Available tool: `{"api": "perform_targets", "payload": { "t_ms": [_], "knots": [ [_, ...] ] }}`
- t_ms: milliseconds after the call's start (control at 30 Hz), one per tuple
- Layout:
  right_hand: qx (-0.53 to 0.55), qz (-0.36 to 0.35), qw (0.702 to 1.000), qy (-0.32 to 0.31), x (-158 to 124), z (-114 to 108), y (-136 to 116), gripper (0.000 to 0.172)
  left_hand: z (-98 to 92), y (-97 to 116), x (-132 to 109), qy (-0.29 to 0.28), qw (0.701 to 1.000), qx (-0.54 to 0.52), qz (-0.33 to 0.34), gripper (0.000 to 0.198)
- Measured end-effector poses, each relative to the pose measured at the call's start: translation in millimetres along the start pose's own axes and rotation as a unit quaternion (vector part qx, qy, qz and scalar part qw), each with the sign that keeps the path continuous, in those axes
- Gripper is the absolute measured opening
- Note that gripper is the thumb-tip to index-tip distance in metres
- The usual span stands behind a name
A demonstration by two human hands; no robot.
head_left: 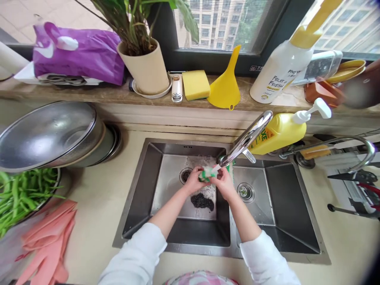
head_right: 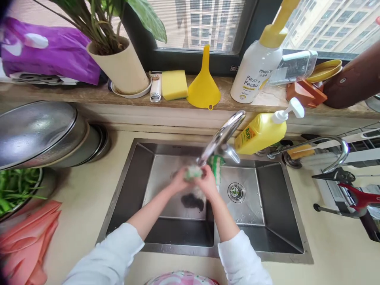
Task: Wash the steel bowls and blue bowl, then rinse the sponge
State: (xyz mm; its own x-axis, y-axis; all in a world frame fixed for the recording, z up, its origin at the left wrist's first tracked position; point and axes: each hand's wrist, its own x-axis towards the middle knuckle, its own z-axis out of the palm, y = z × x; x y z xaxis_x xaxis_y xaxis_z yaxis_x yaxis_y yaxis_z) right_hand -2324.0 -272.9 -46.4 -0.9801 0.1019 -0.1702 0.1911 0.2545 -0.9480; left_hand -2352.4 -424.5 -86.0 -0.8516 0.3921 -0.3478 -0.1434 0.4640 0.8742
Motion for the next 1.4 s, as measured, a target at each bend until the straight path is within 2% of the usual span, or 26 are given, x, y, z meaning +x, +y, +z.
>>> {"api": "perform_targets", "payload": {
  "t_ms": [67, 100, 133, 200, 267, 300, 367, 433, 500, 567, 667, 767, 867, 900, 933, 967, 1033, 1067, 1100, 1133, 1200, 1267, 1300, 1367, 1400],
  "knots": [
    [-0.070, -0.051, 0.995, 0.038, 0.4, -20.4, -12.1, 0.030, 11.8, 4.5, 4.0, 0.009, 0.995, -0.093, -0.026, 0.032],
    [-0.138, -0.090, 0.983, 0.084, 1.9, -33.0, -17.7, 0.027, 16.6, 7.1, 5.1, 0.012, 0.990, -0.135, -0.046, 0.028],
    [-0.216, -0.130, 0.958, 0.138, 4.4, -45.8, -22.0, 0.026, 20.8, 9.5, 5.8, 0.016, 0.982, -0.175, -0.067, 0.024],
    [-0.357, -0.183, 0.886, 0.234, 11.5, -67.5, -23.2, 0.035, 27.6, 13.2, 6.2, 0.028, 0.960, -0.253, -0.113, 0.019],
    [-0.444, -0.183, 0.836, 0.267, 19.4, -79.6, -12.0, 0.052, 32.1, 15.0, 6.4, 0.031, 0.931, -0.329, -0.156, 0.017],
    [-0.466, -0.170, 0.826, 0.266, 22.8, -82.1, -2.5, 0.059, 33.2, 15.2, 6.4, 0.027, 0.915, -0.363, -0.175, 0.017],
    [-0.481, -0.141, 0.828, 0.251, 26.3, -83.0, 19.6, 0.068, 32.6, 14.8, 5.5, 0.009, 0.882, -0.422, -0.209, 0.020],
    [-0.467, -0.119, 0.848, 0.222, 24.0, -83.0, 37.5, 0.075, 28.4, 15.2, 2.1, -0.014, 0.851, -0.469, -0.234, 0.022],
    [-0.445, -0.116, 0.867, 0.192, 14.5, -83.2, 44.6, 0.081, 22.2, 18.0, -5.5, -0.039, 0.824, -0.509, -0.247, 0.021],
    [-0.428, -0.138, 0.875, 0.179, -2.0, -79.9, 41.2, 0.082, 16.1, 23.3, -18.0, -0.066, 0.799, -0.545, -0.245, 0.019],
    [-0.423, -0.245, 0.864, 0.122, -32.6, -60.5, 29.8, 0.073, 10.9, 32.5, -43.4, -0.119, 0.769, -0.580, -0.240, 0.015],
    [-0.427, -0.367, 0.826, 0.023, -52.3, -33.2, 21.7, 0.057, 10.2, 38.6, -68.6, -0.247, 0.748, -0.575, -0.221, 0.017],
    [-0.415, -0.418, 0.808, -0.021, -51.4, -20.0, 9.2, 0.040, 6.9, 42.3, -84.9, -0.395, 0.733, -0.523, -0.180, 0.026],
    [-0.411, -0.419, 0.809, -0.044, -47.9, -20.1, 2.6, 0.038, 4.3, 43.5, -87.6, -0.419, 0.740, -0.498, -0.168, 0.029],
    [-0.408, -0.412, 0.811, -0.074, -44.1, -21.7, -4.9, 0.038, 0.9, 44.8, -89.0, -0.429, 0.761, -0.462, -0.155, 0.030],
    [-0.407, -0.396, 0.816, -0.108, -40.6, -24.3, -12.8, 0.039, -3.0, 46.2, -89.1, -0.426, 0.801, -0.398, -0.134, 0.030],
    [-0.400, -0.326, 0.838, -0.179, -36.4, -29.0, -26.9, 0.039, -11.0, 49.0, -86.8, -0.385, 0.897, -0.207, -0.072, 0.026],
    [-0.391, -0.268, 0.855, -0.211, -36.3, -30.1, -32.1, 0.036, -14.7, 50.1, -84.8, -0.350, 0.930, -0.107, -0.039, 0.024],
    [-0.381, -0.205, 0.870, -0.236, -37.6, -29.9, -35.4, 0.032, -18.0, 50.8, -82.6, -0.309, 0.951, -0.024, -0.008, 0.024],
    [-0.371, -0.146, 0.881, -0.254, -40.3, -28.3, -36.9, 0.029, -20.7, 51.0, -80.5, -0.269, 0.963, 0.034, 0.017, 0.025],
    [-0.347, -0.062, 0.896, -0.269, -49.0, -21.4, -35.7, 0.021, -24.5, 49.3, -76.8, -0.199, 0.975, 0.083, 0.053, 0.030],
    [-0.329, -0.034, 0.901, -0.281, -61.1, -10.4, -31.5, 0.011, -26.7, 44.6, -74.1, -0.145, 0.978, 0.121, 0.091, 0.031],
    [-0.307, -0.011, 0.906, -0.292, -68.1, -3.9, -29.2, 0.013, -27.3, 41.5, -72.8, -0.129, 0.976, 0.136, 0.108, 0.030],
    [-0.175, 0.093, 0.927, -0.318, -82.6, 10.1, -24.9, 0.021, -27.4, 34.6, -70.0, -0.114, 0.971, 0.158, 0.138, 0.026],
    [-0.058, 0.166, 0.929, -0.326, -89.6, 17.2, -23.0, 0.024, -26.9, 31.3, -68.4, -0.110, 0.969, 0.166, 0.149, 0.024]
  ]
}}
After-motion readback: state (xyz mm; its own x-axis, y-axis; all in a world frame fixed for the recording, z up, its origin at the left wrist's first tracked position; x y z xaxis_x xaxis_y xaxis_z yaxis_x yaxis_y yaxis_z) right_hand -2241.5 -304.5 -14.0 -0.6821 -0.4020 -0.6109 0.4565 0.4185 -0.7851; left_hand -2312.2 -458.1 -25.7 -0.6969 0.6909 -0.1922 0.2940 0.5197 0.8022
